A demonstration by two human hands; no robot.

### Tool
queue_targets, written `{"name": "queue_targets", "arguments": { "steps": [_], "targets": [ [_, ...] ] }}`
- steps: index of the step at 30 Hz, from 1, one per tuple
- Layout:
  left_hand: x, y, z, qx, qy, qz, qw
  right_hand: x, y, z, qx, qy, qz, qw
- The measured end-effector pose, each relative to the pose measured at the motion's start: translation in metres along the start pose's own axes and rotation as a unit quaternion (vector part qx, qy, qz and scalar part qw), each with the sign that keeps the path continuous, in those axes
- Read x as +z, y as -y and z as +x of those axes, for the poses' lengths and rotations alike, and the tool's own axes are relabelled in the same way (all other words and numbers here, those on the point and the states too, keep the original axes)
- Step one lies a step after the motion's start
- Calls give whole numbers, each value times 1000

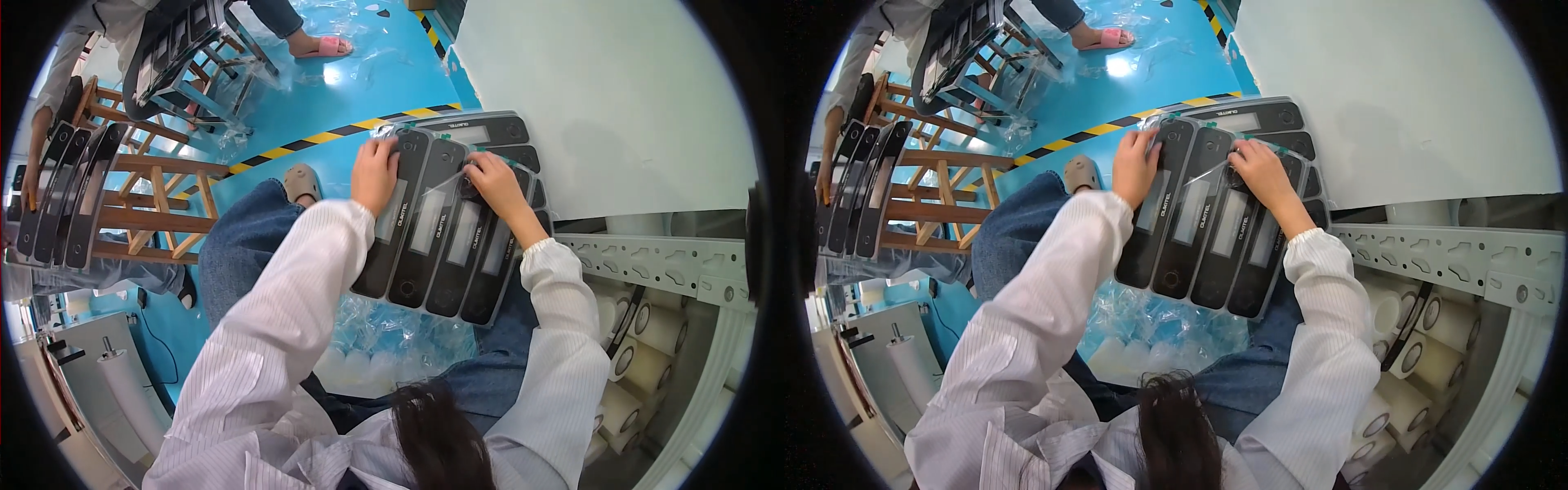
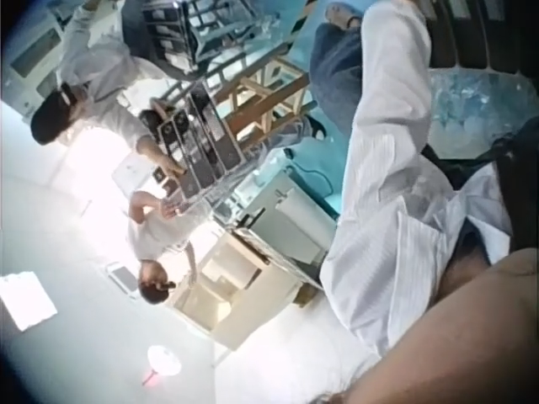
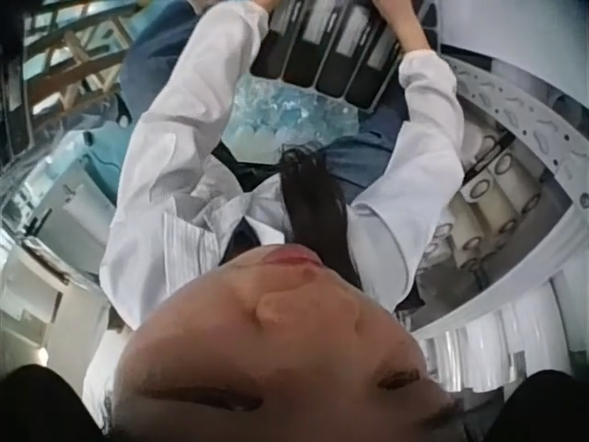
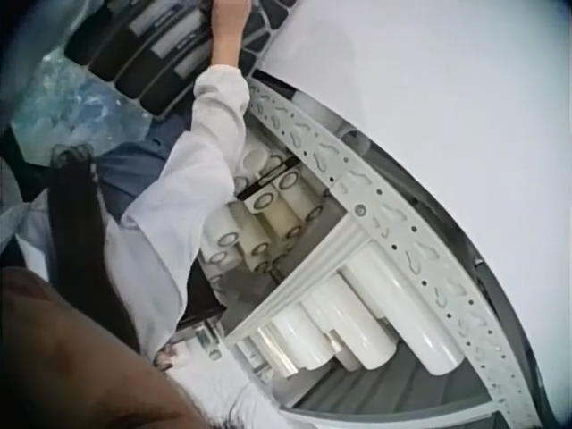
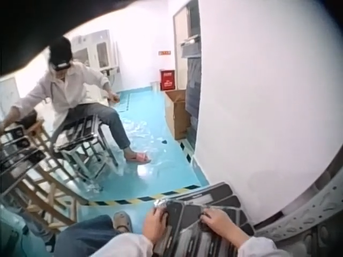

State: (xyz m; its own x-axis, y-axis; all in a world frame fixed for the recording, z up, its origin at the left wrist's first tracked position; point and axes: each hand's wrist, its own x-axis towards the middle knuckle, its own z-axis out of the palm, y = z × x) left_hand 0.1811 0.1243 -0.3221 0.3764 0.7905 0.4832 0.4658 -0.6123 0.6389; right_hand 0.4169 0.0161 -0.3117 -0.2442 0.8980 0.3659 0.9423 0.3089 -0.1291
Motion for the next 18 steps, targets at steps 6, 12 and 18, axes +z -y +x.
{"name": "queue_targets", "arguments": {
  "steps": [6, 12, 18],
  "targets": [
    [33, 27, 23, 13, -17, 97, 995, -34, 63, -46, 64, 82, 263, 959],
    [33, 28, 37, 21, -13, 92, 995, -33, 16, -39, 262, -8, 87, 961],
    [23, 3, 21, 130, 29, 64, 989, 9, -12, 3, 62, -11, -34, 997]
  ]
}}
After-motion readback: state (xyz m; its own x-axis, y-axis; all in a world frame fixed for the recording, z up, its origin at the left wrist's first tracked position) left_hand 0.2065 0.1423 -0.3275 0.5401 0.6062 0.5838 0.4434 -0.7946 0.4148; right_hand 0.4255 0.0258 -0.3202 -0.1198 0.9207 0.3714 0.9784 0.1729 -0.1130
